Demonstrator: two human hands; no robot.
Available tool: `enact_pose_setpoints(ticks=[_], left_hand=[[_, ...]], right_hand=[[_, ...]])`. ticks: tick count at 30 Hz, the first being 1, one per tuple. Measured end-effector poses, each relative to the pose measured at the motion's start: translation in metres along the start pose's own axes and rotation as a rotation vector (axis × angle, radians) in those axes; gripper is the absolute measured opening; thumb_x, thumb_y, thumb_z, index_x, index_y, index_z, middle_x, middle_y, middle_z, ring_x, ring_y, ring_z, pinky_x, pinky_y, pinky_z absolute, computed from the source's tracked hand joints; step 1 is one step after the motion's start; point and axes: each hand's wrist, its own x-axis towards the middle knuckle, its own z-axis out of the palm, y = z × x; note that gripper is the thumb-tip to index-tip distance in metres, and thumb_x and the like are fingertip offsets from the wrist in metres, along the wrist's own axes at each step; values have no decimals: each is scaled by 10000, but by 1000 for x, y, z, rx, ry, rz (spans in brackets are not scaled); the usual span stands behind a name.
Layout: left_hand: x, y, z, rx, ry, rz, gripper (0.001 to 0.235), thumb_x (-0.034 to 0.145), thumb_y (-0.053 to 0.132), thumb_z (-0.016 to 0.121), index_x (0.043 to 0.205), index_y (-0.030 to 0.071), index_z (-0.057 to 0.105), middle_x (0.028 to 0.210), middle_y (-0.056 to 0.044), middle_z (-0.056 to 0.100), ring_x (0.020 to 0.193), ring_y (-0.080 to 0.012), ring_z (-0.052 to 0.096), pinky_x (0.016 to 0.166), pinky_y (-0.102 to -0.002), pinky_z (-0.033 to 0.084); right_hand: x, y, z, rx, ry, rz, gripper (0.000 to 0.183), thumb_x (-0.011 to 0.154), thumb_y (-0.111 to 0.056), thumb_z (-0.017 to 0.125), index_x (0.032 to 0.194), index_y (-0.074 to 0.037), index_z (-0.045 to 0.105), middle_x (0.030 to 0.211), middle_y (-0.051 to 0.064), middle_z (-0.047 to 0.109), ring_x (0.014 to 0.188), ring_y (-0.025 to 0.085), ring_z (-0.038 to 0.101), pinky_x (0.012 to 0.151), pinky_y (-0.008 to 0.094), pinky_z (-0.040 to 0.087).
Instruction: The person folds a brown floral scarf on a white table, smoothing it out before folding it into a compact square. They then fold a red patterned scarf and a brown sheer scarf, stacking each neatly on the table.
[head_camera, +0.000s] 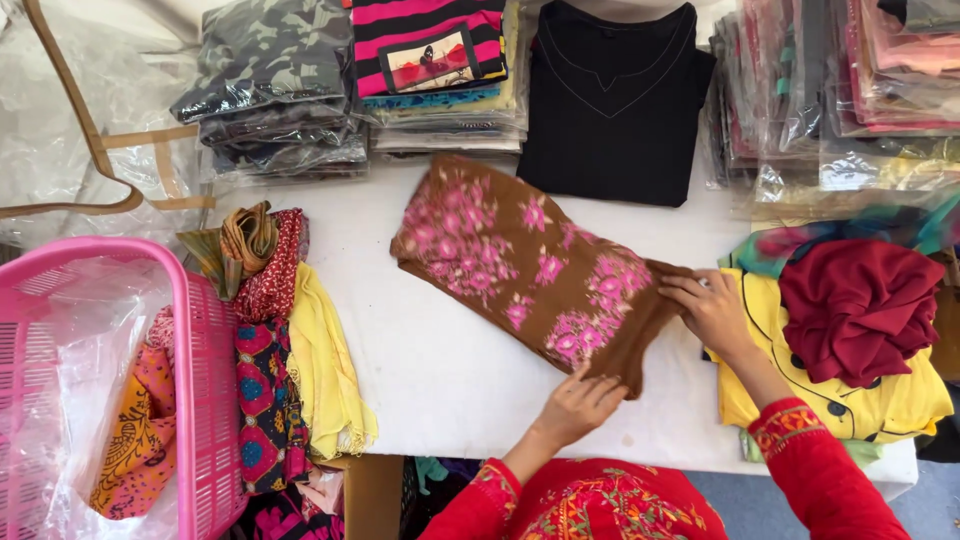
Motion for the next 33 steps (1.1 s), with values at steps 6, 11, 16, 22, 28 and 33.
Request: enact_pose_setpoints(ticks=[6, 11, 16, 22, 28, 33], left_hand=[[-1, 29, 44, -123, -50, 67, 251, 998, 152, 613, 1227, 112, 709, 1201, -24, 712, 1094, -169, 718, 1093, -377, 536], [-1, 33, 54, -192, -337, 15, 369, 952, 129, 617, 1310, 111, 707, 1127, -55, 706, 929, -186, 699, 858, -320, 576], [-34, -38, 53, -551, -9, -466, 214, 1011, 88, 537, 1178, 99, 670, 1122, -60, 722, 975, -216, 714, 844, -302, 591], [-9, -167, -29, 163, 148, -774, 506, 1073, 362, 501, 1509, 106, 499, 1536, -147, 544, 1405, -340, 508, 1155, -545, 360], [-59, -136, 65, -717, 307, -1072, 347, 1089, 341, 672, 1318, 92, 597, 1207, -94, 615, 1086, -328, 611, 1052, -520, 551], [16, -14, 40, -280, -326, -379, 726, 801, 435, 792, 1377, 31, 613, 1512, -144, 470, 1445, -325, 377, 1199, -608, 264]], right_hand=[[-58, 17, 8, -26, -41, 124, 440, 696, -104, 745, 1127, -197, 752, 1318, -99, 667, 1131, 237, 574, 943, 398, 435], [-87, 25, 18, -128, -86, 195, 478, 722, -62, 733, 1167, -238, 748, 1359, -123, 661, 1161, 213, 578, 967, 378, 436], [-97, 23, 26, -178, -149, 227, 540, 720, -100, 750, 1238, -248, 718, 1384, -105, 632, 1186, 226, 563, 988, 394, 436], [-101, 29, 29, -168, -199, 222, 577, 737, -104, 733, 1289, -267, 690, 1406, -114, 620, 1211, 222, 557, 1011, 385, 435], [-100, 32, 30, -228, -235, 206, 605, 730, -111, 731, 1304, -295, 675, 1417, -133, 606, 1202, 227, 559, 1007, 396, 438], [-94, 37, 27, -222, -286, 212, 558, 736, -129, 715, 1261, -318, 698, 1411, -159, 599, 1263, 219, 518, 1047, 413, 412]])
